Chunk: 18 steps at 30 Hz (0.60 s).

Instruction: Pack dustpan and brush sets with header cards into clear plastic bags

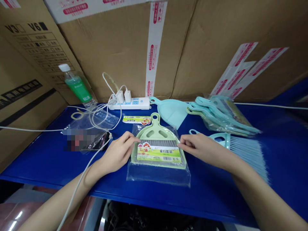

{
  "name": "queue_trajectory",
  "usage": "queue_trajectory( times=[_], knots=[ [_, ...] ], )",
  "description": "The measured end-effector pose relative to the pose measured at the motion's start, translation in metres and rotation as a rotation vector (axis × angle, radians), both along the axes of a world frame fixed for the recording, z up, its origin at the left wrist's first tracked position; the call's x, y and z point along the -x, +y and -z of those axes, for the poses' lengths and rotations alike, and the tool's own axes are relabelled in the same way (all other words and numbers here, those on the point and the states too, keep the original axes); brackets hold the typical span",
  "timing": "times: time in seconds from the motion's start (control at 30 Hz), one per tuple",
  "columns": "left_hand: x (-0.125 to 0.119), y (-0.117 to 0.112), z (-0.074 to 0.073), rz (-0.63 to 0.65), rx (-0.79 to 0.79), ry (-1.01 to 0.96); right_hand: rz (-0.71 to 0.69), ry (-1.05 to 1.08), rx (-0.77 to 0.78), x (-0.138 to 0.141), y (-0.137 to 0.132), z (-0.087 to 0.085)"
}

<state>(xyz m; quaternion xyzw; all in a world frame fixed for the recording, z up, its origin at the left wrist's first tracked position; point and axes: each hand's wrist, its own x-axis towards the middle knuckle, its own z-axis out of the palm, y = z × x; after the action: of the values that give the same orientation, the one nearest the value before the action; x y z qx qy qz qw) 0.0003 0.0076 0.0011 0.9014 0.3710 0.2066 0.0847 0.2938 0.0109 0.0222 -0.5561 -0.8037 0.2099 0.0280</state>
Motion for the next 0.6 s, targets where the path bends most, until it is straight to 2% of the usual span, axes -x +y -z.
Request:
queue_trajectory(
  times=[0.13,0.27,0.43,0.6],
  knots=[
    [-0.003,-0.003,-0.005,0.135,-0.043,-0.034,-0.019,-0.046,-0.039,-0.003,-0.001,0.001],
    [-0.004,-0.005,-0.005,0.279,-0.051,-0.045,-0.058,0.001,-0.091,-0.002,-0.002,0.001],
    [-0.005,-0.006,-0.005,0.332,-0.042,-0.021,-0.233,0.116,0.028,0.006,-0.006,0.002],
    [-0.006,-0.006,-0.003,0.352,-0.055,0.015,-0.264,0.127,0.013,0.01,-0.009,0.005]
  ],
)
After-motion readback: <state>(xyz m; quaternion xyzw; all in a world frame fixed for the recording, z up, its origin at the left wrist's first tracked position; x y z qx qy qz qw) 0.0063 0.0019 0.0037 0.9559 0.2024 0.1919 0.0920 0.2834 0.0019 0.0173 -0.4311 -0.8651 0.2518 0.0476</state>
